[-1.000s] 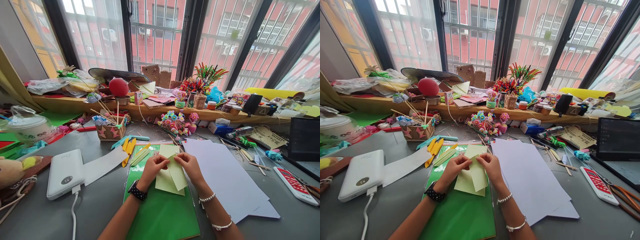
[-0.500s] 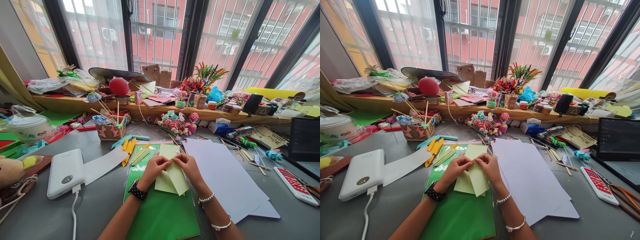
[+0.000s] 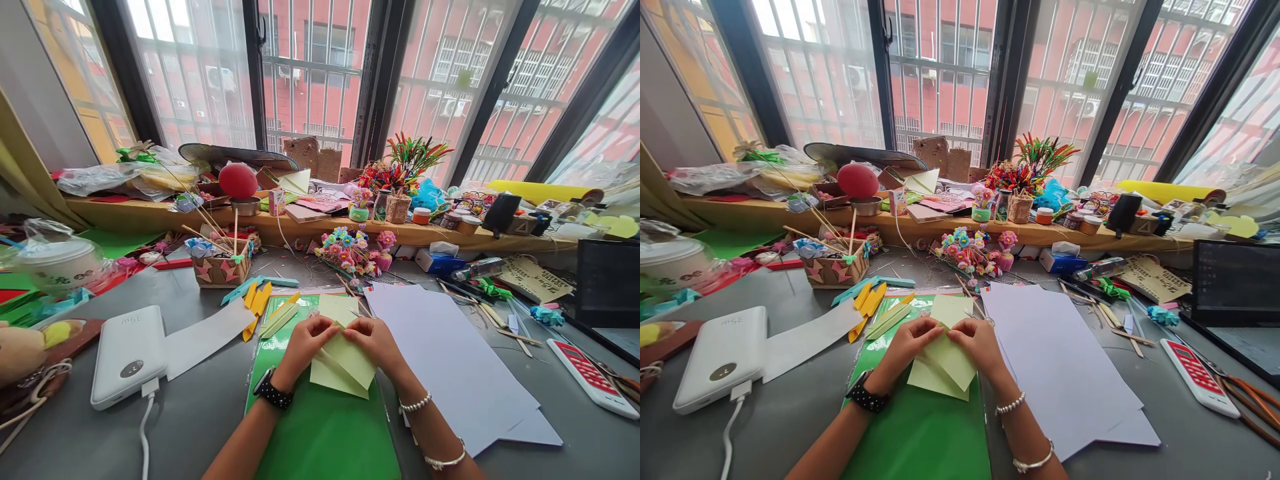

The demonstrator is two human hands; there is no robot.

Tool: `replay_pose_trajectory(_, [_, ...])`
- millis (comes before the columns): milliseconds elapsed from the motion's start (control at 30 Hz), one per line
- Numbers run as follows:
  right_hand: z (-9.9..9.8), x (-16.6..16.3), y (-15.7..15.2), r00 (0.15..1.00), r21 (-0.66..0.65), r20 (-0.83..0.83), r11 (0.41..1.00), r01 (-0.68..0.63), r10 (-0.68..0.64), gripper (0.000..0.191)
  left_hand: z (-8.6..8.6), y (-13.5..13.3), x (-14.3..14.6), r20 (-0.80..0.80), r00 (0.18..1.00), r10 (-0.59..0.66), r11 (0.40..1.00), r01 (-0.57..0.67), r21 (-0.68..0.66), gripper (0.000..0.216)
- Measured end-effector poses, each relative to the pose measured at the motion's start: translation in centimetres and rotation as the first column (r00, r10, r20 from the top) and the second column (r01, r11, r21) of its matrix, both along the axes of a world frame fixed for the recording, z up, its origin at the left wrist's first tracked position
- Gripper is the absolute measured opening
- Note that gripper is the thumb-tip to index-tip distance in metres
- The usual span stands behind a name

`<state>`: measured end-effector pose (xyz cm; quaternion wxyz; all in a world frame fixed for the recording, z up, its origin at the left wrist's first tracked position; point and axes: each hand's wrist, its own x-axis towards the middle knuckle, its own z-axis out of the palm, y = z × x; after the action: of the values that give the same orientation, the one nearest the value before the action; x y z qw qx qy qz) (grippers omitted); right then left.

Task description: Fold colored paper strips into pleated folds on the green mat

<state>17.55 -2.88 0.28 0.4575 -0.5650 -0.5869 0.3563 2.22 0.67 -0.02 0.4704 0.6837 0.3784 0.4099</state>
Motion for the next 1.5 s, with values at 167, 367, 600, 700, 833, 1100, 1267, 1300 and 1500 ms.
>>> replay_pose_trajectory(167, [0.2, -0.3, -0.2, 0.998, 0.021, 0.054, 0.999, -0.036, 0.035, 0.015, 0.1, -0.2, 0.0, -0.070, 0.997, 0.021, 0.999, -0.018, 0.045, 0.022])
replay_pose_trajectory(367, [0.0, 0.0, 0.1, 0.998, 0.044, 0.062, 0.999, -0.025, 0.022, 0.017, 0.0, 0.2, -0.3, 0.018, 0.996, 0.083, 0.996, -0.084, 0.006, 0.026])
replay_pose_trajectory(600, [0.0, -0.3, 0.0, 0.996, 0.055, 0.070, 0.997, -0.057, 0.053, 0.017, 0.2, 0.2, -0.2, -0.029, 0.999, 0.020, 0.999, -0.019, 0.026, 0.023])
replay_pose_trajectory(700, [0.0, -0.2, 0.0, 0.995, 0.063, 0.090, 0.997, -0.047, 0.041, 0.018, 0.1, 0.1, -0.3, 0.010, 0.998, 0.065, 0.998, -0.065, 0.022, 0.023])
replay_pose_trajectory(833, [0.1, 0.2, 0.1, 0.990, 0.090, 0.143, 0.996, 0.007, -0.019, 0.019, 0.1, 0.1, -0.5, 0.086, 0.985, 0.152, 0.988, -0.153, -0.001, 0.024])
replay_pose_trajectory(1100, [-0.2, 1.3, 0.3, 0.996, 0.060, 0.000, 0.995, 0.086, -0.086, 0.020, 0.7, -0.2, -0.6, 0.132, 0.950, 0.284, 0.959, -0.281, -0.046, 0.027])
replay_pose_trajectory(1267, [-0.4, 2.0, 0.4, 0.959, 0.099, -0.011, 0.954, 0.282, -0.282, 0.022, 0.6, -0.1, -0.7, 0.201, 0.926, 0.320, 0.947, -0.315, -0.057, 0.025])
replay_pose_trajectory(1300, [-0.3, 1.9, 0.4, 0.954, 0.126, -0.017, 0.946, 0.298, -0.298, 0.024, 0.5, -0.1, -0.7, 0.201, 0.931, 0.305, 0.952, -0.301, -0.055, 0.025])
replay_pose_trajectory(1500, [0.2, -0.3, -0.1, 0.998, 0.189, 0.036, 0.981, 0.038, -0.045, 0.025, 0.1, -0.1, -0.3, 0.133, 0.983, 0.127, 0.991, -0.131, 0.018, 0.022])
